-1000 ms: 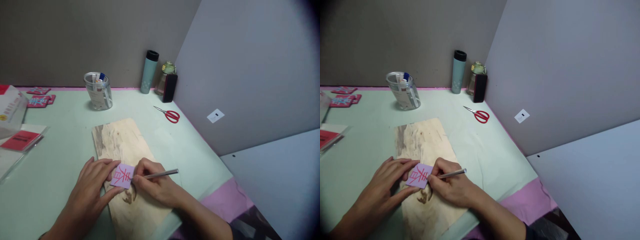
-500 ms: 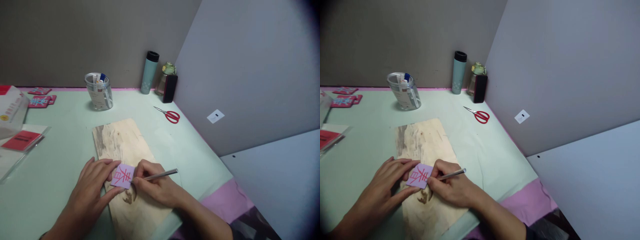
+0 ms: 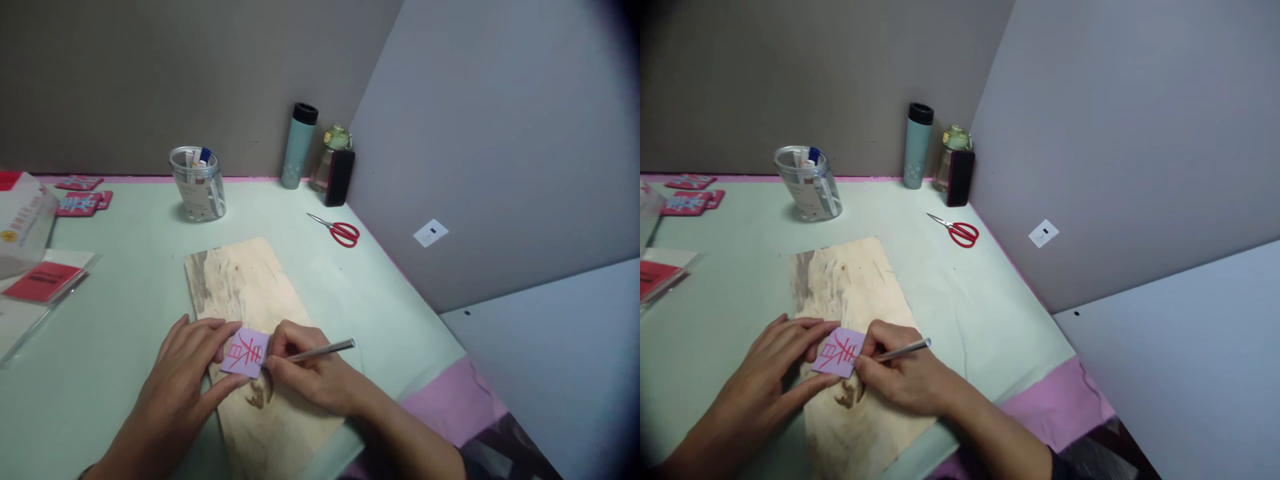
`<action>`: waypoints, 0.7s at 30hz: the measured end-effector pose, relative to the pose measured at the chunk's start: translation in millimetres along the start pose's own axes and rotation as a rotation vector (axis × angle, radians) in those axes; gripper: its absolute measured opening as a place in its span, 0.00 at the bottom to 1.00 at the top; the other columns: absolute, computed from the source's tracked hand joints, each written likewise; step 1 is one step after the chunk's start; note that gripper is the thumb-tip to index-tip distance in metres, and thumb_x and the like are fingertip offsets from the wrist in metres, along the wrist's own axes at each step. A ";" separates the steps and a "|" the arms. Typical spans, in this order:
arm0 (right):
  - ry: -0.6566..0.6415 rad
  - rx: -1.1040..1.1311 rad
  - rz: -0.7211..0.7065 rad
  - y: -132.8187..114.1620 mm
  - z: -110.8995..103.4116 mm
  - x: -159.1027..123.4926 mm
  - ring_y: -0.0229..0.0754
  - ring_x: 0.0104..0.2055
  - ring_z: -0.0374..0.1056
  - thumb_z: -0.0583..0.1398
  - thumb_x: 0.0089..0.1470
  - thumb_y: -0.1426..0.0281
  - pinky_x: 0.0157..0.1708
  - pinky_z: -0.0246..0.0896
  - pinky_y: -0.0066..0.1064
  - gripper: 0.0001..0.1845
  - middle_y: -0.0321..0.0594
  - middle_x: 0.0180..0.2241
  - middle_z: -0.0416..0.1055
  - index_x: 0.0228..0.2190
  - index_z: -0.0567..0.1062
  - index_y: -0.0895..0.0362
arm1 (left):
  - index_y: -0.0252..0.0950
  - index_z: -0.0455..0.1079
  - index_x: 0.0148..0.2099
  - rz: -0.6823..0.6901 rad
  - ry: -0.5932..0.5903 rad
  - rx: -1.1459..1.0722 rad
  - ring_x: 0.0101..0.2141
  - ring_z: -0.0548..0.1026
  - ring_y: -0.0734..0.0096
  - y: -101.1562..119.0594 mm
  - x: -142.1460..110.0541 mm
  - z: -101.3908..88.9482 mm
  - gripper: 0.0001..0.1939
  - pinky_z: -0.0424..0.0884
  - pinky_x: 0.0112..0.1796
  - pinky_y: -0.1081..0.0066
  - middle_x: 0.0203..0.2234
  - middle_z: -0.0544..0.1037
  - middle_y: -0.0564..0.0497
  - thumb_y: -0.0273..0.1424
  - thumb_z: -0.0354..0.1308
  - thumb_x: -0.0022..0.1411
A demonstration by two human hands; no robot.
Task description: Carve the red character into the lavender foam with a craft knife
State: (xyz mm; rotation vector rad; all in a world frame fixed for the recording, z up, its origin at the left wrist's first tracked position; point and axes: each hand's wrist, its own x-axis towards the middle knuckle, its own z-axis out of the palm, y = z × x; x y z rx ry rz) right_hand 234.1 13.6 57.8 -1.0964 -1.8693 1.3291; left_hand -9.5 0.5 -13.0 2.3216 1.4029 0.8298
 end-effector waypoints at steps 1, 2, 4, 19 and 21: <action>0.010 0.012 0.001 0.6 0.3 0.0 0.36 0.27 0.59 0.61 0.61 0.67 0.27 0.53 0.29 0.11 0.32 0.26 0.66 0.28 0.66 0.54 | 0.44 0.65 0.64 -0.003 0.002 -0.001 0.55 0.74 0.50 -0.1 -0.1 0.3 0.30 0.55 0.64 0.45 0.47 0.79 0.46 0.55 0.56 0.69; 0.025 0.018 0.004 1.0 0.6 0.0 0.36 0.27 0.59 0.61 0.61 0.67 0.27 0.53 0.29 0.11 0.32 0.27 0.66 0.28 0.66 0.54 | 0.44 0.65 0.64 -0.004 0.006 -0.003 0.55 0.74 0.50 -0.3 -0.2 0.5 0.30 0.55 0.64 0.45 0.47 0.79 0.47 0.55 0.56 0.69; 0.045 0.006 0.011 1.0 1.5 0.1 0.36 0.27 0.59 0.61 0.61 0.68 0.27 0.54 0.28 0.10 0.33 0.27 0.66 0.28 0.66 0.54 | 0.44 0.65 0.64 0.004 0.014 -0.001 0.55 0.74 0.50 -0.7 -0.4 0.5 0.30 0.55 0.64 0.45 0.47 0.79 0.47 0.55 0.56 0.69; 0.220 0.167 0.038 5.9 2.8 1.7 0.37 0.28 0.62 0.67 0.57 0.63 0.28 0.55 0.29 0.11 0.34 0.27 0.69 0.30 0.74 0.56 | 0.43 0.61 0.64 0.028 0.016 0.022 0.54 0.73 0.51 0.0 -1.0 0.9 0.30 0.53 0.65 0.44 0.49 0.77 0.46 0.54 0.58 0.69; 0.256 0.232 0.053 9.4 4.8 1.3 0.36 0.26 0.63 0.66 0.58 0.62 0.27 0.56 0.29 0.10 0.33 0.25 0.70 0.33 0.75 0.56 | 0.41 0.62 0.63 0.052 0.066 0.031 0.53 0.73 0.52 3.8 0.3 -1.1 0.29 0.53 0.66 0.44 0.48 0.77 0.45 0.52 0.59 0.69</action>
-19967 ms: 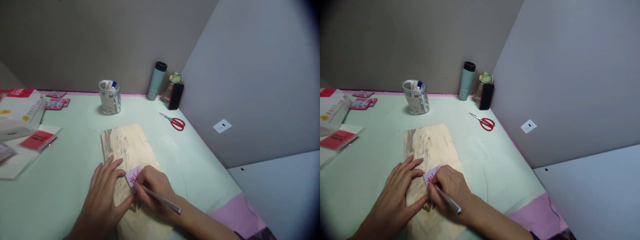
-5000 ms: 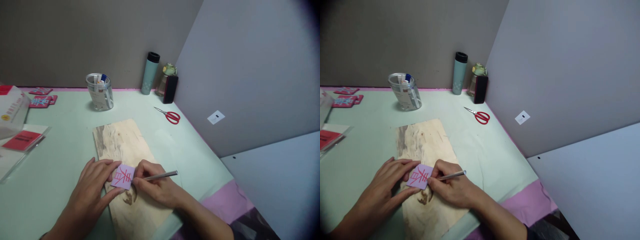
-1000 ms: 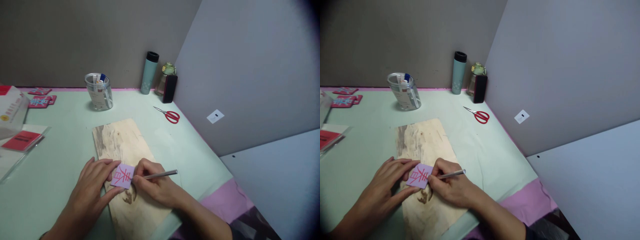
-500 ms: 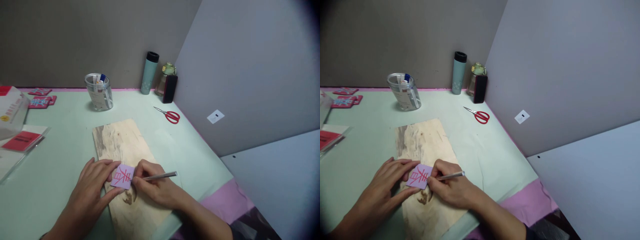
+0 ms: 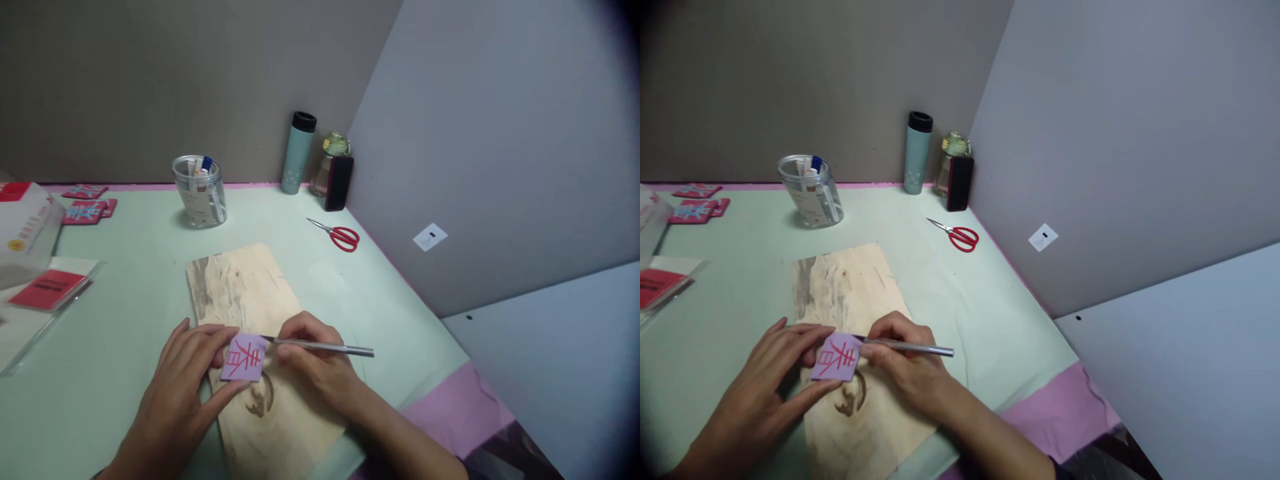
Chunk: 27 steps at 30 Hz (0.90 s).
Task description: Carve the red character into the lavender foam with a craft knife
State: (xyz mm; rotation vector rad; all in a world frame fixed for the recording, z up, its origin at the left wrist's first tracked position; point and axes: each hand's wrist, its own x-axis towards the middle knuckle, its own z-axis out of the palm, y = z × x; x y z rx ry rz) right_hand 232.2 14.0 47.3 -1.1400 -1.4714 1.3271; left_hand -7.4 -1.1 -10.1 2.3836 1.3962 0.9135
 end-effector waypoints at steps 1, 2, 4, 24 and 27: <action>0.012 0.028 -0.001 2.2 0.5 -0.4 0.36 0.23 0.62 0.64 0.61 0.61 0.26 0.57 0.29 0.10 0.31 0.22 0.69 0.35 0.76 0.55 | 0.40 0.62 0.62 0.017 0.036 0.012 0.52 0.73 0.52 2.0 1.2 -1.2 0.28 0.53 0.66 0.44 0.48 0.77 0.45 0.51 0.59 0.69; 0.011 0.046 -0.020 4.3 1.1 -0.6 0.35 0.21 0.61 0.61 0.64 0.60 0.25 0.57 0.29 0.11 0.29 0.20 0.66 0.38 0.77 0.55 | 0.39 0.62 0.61 0.043 0.086 0.031 0.52 0.74 0.53 4.0 2.6 -2.4 0.27 0.53 0.67 0.44 0.47 0.77 0.45 0.50 0.59 0.69; -0.007 0.018 -0.083 7.3 2.4 -0.6 0.35 0.20 0.61 0.56 0.69 0.60 0.25 0.58 0.29 0.15 0.29 0.19 0.66 0.42 0.77 0.55 | 0.37 0.64 0.59 0.095 0.193 0.078 0.49 0.74 0.53 7.3 5.3 -4.3 0.25 0.53 0.67 0.43 0.45 0.76 0.43 0.47 0.60 0.69; -0.081 -0.242 -0.092 4.4 12.7 5.0 0.35 0.26 0.59 0.61 0.50 0.78 0.28 0.54 0.26 0.09 0.30 0.26 0.67 0.30 0.67 0.54 | 0.28 0.65 0.56 0.230 0.255 0.249 0.48 0.75 0.48 11.3 4.9 0.3 0.20 0.49 0.67 0.35 0.43 0.77 0.35 0.37 0.59 0.70; -0.070 -0.241 -0.121 6.7 13.4 5.0 0.34 0.24 0.56 0.59 0.48 0.78 0.25 0.51 0.25 0.09 0.29 0.24 0.65 0.30 0.65 0.53 | 0.30 0.65 0.57 0.245 0.233 0.270 0.48 0.76 0.47 11.5 3.3 3.5 0.21 0.48 0.67 0.35 0.44 0.78 0.36 0.38 0.60 0.69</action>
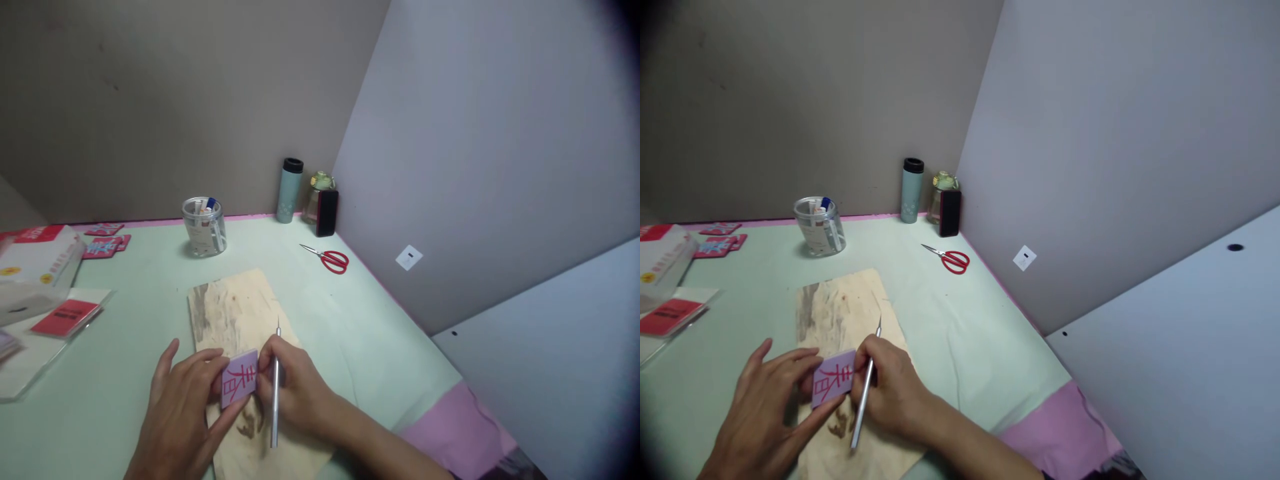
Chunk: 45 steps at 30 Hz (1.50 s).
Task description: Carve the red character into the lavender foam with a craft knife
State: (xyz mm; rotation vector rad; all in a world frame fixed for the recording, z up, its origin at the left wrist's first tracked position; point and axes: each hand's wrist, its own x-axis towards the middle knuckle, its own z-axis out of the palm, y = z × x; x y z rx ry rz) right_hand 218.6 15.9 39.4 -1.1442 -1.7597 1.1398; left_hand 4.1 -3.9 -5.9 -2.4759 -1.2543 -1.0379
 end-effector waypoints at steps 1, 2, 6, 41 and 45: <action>0.011 0.024 0.007 0.5 0.1 0.4 0.34 0.23 0.55 0.58 0.47 0.78 0.24 0.49 0.25 0.10 0.28 0.24 0.64 0.30 0.64 0.53 | 0.30 0.65 0.57 -0.011 -0.007 -0.004 0.49 0.76 0.47 0.5 -1.1 1.1 0.21 0.48 0.67 0.35 0.44 0.78 0.37 0.39 0.60 0.69; 0.028 0.060 0.020 0.8 0.0 1.0 0.34 0.22 0.53 0.59 0.46 0.78 0.24 0.48 0.26 0.10 0.27 0.23 0.62 0.30 0.64 0.53 | 0.32 0.64 0.58 -0.034 -0.013 -0.014 0.49 0.77 0.47 1.0 -2.2 2.1 0.22 0.49 0.67 0.35 0.45 0.79 0.38 0.40 0.59 0.70; 0.127 0.221 0.114 1.3 -3.9 3.3 0.34 0.23 0.54 0.60 0.48 0.74 0.24 0.50 0.26 0.08 0.27 0.23 0.61 0.30 0.64 0.53 | 0.37 0.64 0.58 -0.213 -0.005 -0.085 0.48 0.79 0.48 0.6 -3.2 1.3 0.26 0.54 0.66 0.33 0.45 0.80 0.43 0.49 0.60 0.67; -0.076 0.331 0.215 2.9 -21.3 23.6 0.36 0.26 0.59 0.68 0.56 0.57 0.28 0.53 0.28 0.15 0.32 0.25 0.66 0.32 0.76 0.56 | 0.44 0.62 0.59 -0.372 -0.190 -0.278 0.47 0.77 0.57 1.5 -5.2 1.7 0.21 0.62 0.62 0.50 0.45 0.77 0.51 0.40 0.61 0.67; -0.070 0.310 0.234 -1.1 -21.7 22.7 0.36 0.27 0.58 0.69 0.53 0.60 0.29 0.53 0.28 0.15 0.32 0.26 0.66 0.29 0.71 0.55 | 0.45 0.64 0.61 -0.383 -0.170 -0.258 0.54 0.75 0.55 -0.1 -9.0 2.9 0.22 0.60 0.64 0.50 0.49 0.78 0.49 0.41 0.59 0.68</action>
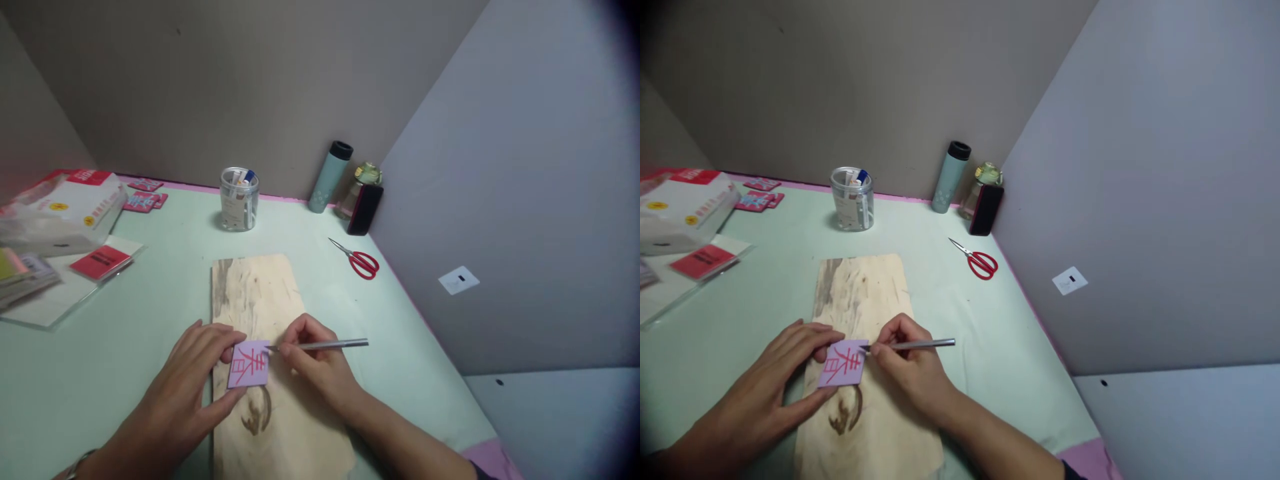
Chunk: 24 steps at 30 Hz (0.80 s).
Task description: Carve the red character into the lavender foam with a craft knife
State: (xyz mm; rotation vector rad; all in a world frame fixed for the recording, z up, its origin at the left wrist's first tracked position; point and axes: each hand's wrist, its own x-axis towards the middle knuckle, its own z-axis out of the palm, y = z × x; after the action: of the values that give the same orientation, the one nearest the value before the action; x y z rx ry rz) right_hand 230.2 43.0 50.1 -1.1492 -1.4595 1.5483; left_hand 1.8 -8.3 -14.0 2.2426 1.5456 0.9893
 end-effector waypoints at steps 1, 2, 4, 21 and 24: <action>-0.005 -0.015 0.002 -0.9 0.1 -0.5 0.37 0.27 0.58 0.68 0.53 0.61 0.28 0.52 0.29 0.15 0.32 0.25 0.65 0.28 0.70 0.55 | 0.45 0.65 0.60 0.004 0.019 0.007 0.55 0.74 0.54 0.2 -0.3 0.9 0.22 0.59 0.65 0.49 0.49 0.78 0.49 0.42 0.60 0.67; -0.009 -0.028 0.006 -1.5 0.4 -0.9 0.37 0.27 0.57 0.68 0.53 0.61 0.28 0.52 0.29 0.15 0.32 0.24 0.65 0.27 0.70 0.55 | 0.44 0.65 0.59 0.007 0.039 0.014 0.56 0.74 0.53 0.9 -0.3 1.7 0.22 0.58 0.65 0.48 0.48 0.78 0.49 0.43 0.61 0.66; -0.006 -0.040 0.003 -1.4 1.4 -1.8 0.36 0.27 0.57 0.67 0.54 0.61 0.28 0.51 0.29 0.14 0.32 0.24 0.65 0.27 0.69 0.55 | 0.44 0.66 0.58 0.016 0.069 0.031 0.59 0.72 0.50 3.3 0.8 2.9 0.23 0.58 0.65 0.47 0.47 0.78 0.48 0.44 0.63 0.65; -0.037 -0.225 -0.095 3.4 -0.2 -8.3 0.38 0.27 0.56 0.60 0.57 0.67 0.27 0.51 0.32 0.08 0.32 0.24 0.62 0.28 0.66 0.53 | 0.42 0.65 0.59 0.071 0.078 0.079 0.62 0.69 0.49 0.5 -4.0 5.8 0.26 0.56 0.66 0.46 0.49 0.77 0.46 0.45 0.65 0.64; -0.045 -0.224 -0.108 4.6 -1.0 -8.2 0.38 0.27 0.56 0.60 0.56 0.69 0.27 0.51 0.31 0.07 0.31 0.25 0.62 0.28 0.66 0.53 | 0.43 0.65 0.59 0.061 0.073 0.073 0.61 0.70 0.49 0.5 -3.2 5.6 0.25 0.57 0.66 0.45 0.48 0.78 0.47 0.45 0.65 0.64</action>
State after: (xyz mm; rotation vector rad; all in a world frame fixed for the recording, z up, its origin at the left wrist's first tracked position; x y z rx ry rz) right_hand 234.5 35.2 46.7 -1.1464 -1.7308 1.3714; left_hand 5.1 -10.4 -19.1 2.3403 1.5764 1.0588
